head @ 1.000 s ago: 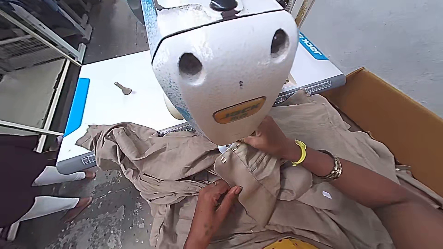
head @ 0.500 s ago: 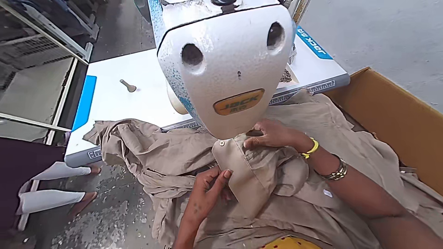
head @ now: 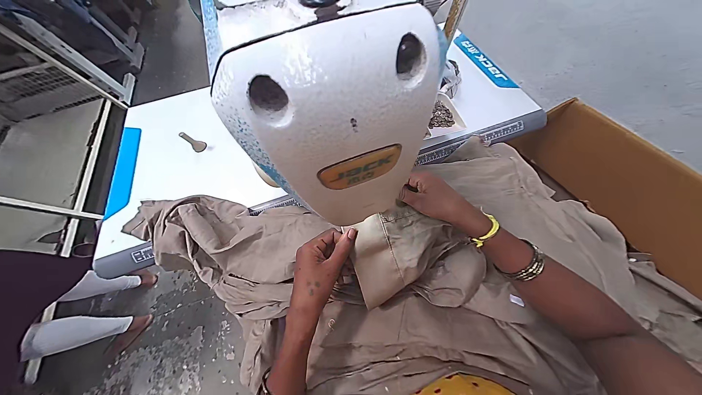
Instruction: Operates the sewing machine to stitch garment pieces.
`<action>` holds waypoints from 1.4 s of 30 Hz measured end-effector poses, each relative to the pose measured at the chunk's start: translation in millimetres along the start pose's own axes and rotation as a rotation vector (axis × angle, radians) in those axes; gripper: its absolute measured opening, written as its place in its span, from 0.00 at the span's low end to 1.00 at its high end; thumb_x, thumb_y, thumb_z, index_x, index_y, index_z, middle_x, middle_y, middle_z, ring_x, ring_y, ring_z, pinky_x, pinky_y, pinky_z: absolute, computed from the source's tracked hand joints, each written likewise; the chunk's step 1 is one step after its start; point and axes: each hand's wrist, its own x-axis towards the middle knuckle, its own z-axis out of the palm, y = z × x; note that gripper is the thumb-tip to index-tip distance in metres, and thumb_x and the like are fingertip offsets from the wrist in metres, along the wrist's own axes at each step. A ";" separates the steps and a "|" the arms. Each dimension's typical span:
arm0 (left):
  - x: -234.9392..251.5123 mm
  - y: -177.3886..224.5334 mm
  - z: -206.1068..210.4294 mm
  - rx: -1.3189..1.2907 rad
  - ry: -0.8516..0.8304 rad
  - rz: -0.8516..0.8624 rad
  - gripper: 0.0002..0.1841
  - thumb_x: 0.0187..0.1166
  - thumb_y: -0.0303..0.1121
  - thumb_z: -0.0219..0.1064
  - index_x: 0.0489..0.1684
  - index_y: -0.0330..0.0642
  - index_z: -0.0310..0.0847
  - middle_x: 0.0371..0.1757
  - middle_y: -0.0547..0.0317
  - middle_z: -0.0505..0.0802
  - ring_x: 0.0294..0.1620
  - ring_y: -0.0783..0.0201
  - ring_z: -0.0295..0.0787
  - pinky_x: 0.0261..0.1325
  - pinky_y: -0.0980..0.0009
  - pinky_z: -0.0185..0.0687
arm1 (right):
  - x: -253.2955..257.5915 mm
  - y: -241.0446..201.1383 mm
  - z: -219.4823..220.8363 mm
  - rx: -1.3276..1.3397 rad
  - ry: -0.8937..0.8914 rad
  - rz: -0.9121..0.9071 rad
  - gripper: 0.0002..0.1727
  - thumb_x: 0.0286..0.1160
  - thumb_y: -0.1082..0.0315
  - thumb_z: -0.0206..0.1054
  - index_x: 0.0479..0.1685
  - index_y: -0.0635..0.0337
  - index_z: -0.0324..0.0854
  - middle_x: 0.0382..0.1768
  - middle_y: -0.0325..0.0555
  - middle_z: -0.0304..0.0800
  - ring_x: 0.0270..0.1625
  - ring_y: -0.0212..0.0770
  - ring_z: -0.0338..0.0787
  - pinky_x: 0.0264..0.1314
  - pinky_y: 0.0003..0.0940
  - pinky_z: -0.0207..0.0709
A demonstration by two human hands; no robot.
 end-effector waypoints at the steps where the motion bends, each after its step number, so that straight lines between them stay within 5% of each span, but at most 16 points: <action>1: -0.5 -0.7 0.0 -0.001 0.004 0.002 0.17 0.84 0.38 0.64 0.20 0.46 0.78 0.12 0.70 0.80 0.09 0.76 0.76 0.14 0.79 0.74 | 1.0 4.6 -4.6 -0.017 -0.035 -0.004 0.14 0.83 0.59 0.68 0.30 0.57 0.83 0.20 0.32 0.76 0.24 0.23 0.74 0.30 0.24 0.67; 4: 0.1 -3.2 1.7 -0.006 0.017 0.017 0.17 0.83 0.38 0.64 0.19 0.46 0.78 0.11 0.70 0.80 0.09 0.76 0.75 0.13 0.79 0.73 | 4.0 27.1 -32.7 -0.244 0.147 -0.055 0.11 0.83 0.61 0.69 0.43 0.60 0.91 0.38 0.45 0.92 0.40 0.40 0.90 0.48 0.44 0.84; 7: 0.2 -4.3 3.4 -0.019 0.022 0.020 0.16 0.83 0.36 0.63 0.19 0.47 0.79 0.11 0.70 0.81 0.08 0.76 0.75 0.12 0.79 0.73 | 9.1 54.4 -66.3 -0.511 0.501 -0.023 0.11 0.84 0.67 0.65 0.47 0.63 0.91 0.43 0.58 0.91 0.46 0.60 0.92 0.49 0.62 0.81; 10: 1.1 -5.0 4.3 -0.025 0.043 0.020 0.16 0.82 0.35 0.62 0.18 0.47 0.78 0.11 0.70 0.80 0.08 0.77 0.74 0.11 0.80 0.72 | 21.5 76.0 -84.9 -0.654 0.613 -0.073 0.11 0.82 0.71 0.64 0.49 0.62 0.93 0.46 0.58 0.91 0.50 0.59 0.91 0.53 0.56 0.83; 16: -0.3 -5.5 8.6 -0.068 0.082 0.037 0.16 0.82 0.33 0.62 0.17 0.48 0.77 0.10 0.71 0.81 0.07 0.77 0.75 0.11 0.80 0.73 | 45.2 94.4 -88.8 -0.857 0.424 -0.172 0.17 0.79 0.65 0.70 0.60 0.65 0.88 0.52 0.62 0.86 0.56 0.64 0.85 0.53 0.55 0.81; 24: 2.9 -6.1 9.3 -0.075 0.076 0.042 0.17 0.83 0.32 0.62 0.17 0.48 0.76 0.10 0.71 0.79 0.07 0.78 0.73 0.11 0.81 0.71 | 36.7 112.0 -90.5 -0.767 0.586 -0.350 0.08 0.80 0.68 0.69 0.44 0.63 0.91 0.47 0.56 0.92 0.53 0.58 0.90 0.53 0.50 0.84; 26: 1.6 -10.9 6.8 0.012 0.126 0.111 0.17 0.82 0.36 0.63 0.17 0.48 0.77 0.10 0.72 0.79 0.08 0.79 0.73 0.12 0.81 0.70 | 32.0 104.6 -92.0 -0.581 0.613 -0.314 0.08 0.78 0.69 0.70 0.42 0.66 0.90 0.45 0.57 0.93 0.50 0.55 0.92 0.55 0.50 0.84; 28: -3.4 -16.3 7.7 0.135 0.212 0.183 0.16 0.81 0.43 0.64 0.19 0.49 0.78 0.13 0.75 0.79 0.12 0.81 0.73 0.16 0.81 0.70 | 30.7 87.7 -92.3 -0.383 0.618 -0.228 0.08 0.77 0.70 0.70 0.45 0.67 0.90 0.43 0.56 0.93 0.41 0.48 0.91 0.47 0.45 0.84; 31: -12.3 -18.4 10.0 0.112 0.095 0.150 0.15 0.78 0.45 0.68 0.24 0.45 0.82 0.17 0.72 0.82 0.16 0.78 0.77 0.21 0.78 0.76 | 30.2 52.0 -77.9 -0.186 0.466 -0.136 0.10 0.79 0.70 0.69 0.53 0.62 0.89 0.47 0.49 0.94 0.44 0.37 0.92 0.51 0.37 0.85; 34: -26.6 -25.5 3.6 0.133 -0.081 0.418 0.17 0.77 0.40 0.69 0.18 0.39 0.84 0.20 0.65 0.87 0.24 0.81 0.83 0.31 0.81 0.80 | 26.8 8.1 -41.3 -0.345 0.403 -0.447 0.08 0.77 0.71 0.69 0.44 0.67 0.90 0.42 0.54 0.93 0.42 0.44 0.93 0.48 0.42 0.87; 36: -42.1 -39.3 -11.6 0.098 -0.239 0.533 0.14 0.80 0.43 0.70 0.27 0.44 0.87 0.32 0.68 0.93 0.39 0.83 0.88 0.46 0.81 0.86 | 14.6 -13.6 -12.5 -0.577 0.447 -0.757 0.08 0.75 0.68 0.68 0.35 0.65 0.88 0.35 0.53 0.92 0.40 0.48 0.93 0.42 0.41 0.87; 38: -54.0 -55.0 -22.3 -0.015 -0.342 0.477 0.07 0.80 0.41 0.71 0.45 0.53 0.90 0.45 0.76 0.96 0.50 0.84 0.90 0.57 0.78 0.88 | 2.9 -24.7 14.0 -0.668 0.423 -0.990 0.09 0.77 0.67 0.67 0.31 0.59 0.87 0.30 0.48 0.90 0.38 0.45 0.91 0.40 0.35 0.83; 42: -63.6 -40.7 -10.6 -0.255 -0.251 0.186 0.27 0.75 0.32 0.74 0.70 0.38 0.68 0.56 0.74 0.94 0.57 0.79 0.91 0.64 0.74 0.88 | 1.9 -32.6 38.9 -0.820 0.395 -1.032 0.09 0.77 0.70 0.64 0.31 0.57 0.90 0.29 0.45 0.92 0.38 0.43 0.92 0.36 0.32 0.80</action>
